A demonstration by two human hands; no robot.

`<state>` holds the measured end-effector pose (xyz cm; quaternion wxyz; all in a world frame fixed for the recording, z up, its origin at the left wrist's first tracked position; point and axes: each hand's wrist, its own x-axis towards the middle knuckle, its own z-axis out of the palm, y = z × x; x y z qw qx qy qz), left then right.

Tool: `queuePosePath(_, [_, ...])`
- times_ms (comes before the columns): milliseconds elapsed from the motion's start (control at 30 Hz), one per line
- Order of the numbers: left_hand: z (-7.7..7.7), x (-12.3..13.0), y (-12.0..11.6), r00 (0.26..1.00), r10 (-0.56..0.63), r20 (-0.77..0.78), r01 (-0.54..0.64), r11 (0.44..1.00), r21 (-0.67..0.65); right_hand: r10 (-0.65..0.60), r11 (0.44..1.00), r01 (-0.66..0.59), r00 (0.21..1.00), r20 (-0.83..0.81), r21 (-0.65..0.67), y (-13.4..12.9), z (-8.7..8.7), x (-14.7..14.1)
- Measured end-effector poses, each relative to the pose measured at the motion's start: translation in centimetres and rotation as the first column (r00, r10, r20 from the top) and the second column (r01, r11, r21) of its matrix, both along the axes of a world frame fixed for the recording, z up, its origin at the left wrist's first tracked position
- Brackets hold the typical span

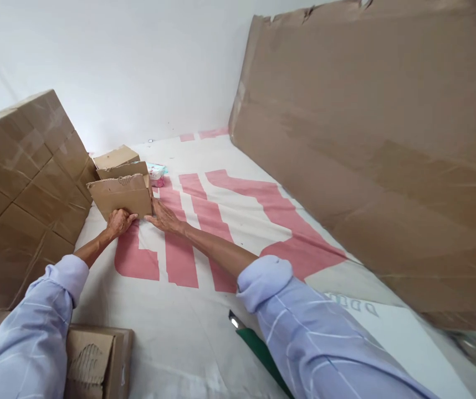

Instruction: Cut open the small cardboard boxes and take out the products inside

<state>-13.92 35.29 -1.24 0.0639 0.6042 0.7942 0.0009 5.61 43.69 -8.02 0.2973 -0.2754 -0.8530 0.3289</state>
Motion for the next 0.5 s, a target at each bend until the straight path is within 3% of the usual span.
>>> queuePosePath(100, [-0.8,0.0,-0.2,1.000,-0.015,0.009,0.015,1.000,-0.002,-0.023,1.000,0.023,1.000,0.000,-0.002,-0.5,-0.7,0.4])
queuePosePath(267, [-1.3,-0.1,0.6,0.999,-0.030,0.012,0.030,1.000,-0.002,0.015,0.997,-0.015,1.000,-0.003,0.079,-1.1,0.2,-0.9])
queuePosePath(367, [-0.9,-0.5,1.8,0.999,-0.039,0.000,0.039,0.999,-0.011,-0.018,1.000,0.018,0.997,0.073,0.009,-1.1,0.4,-1.4])
queuePosePath(500, [-0.5,-1.0,1.6,0.998,-0.062,-0.015,0.061,0.997,-0.051,-0.039,0.997,0.049,0.988,0.147,-0.063,-1.5,-0.8,1.0])
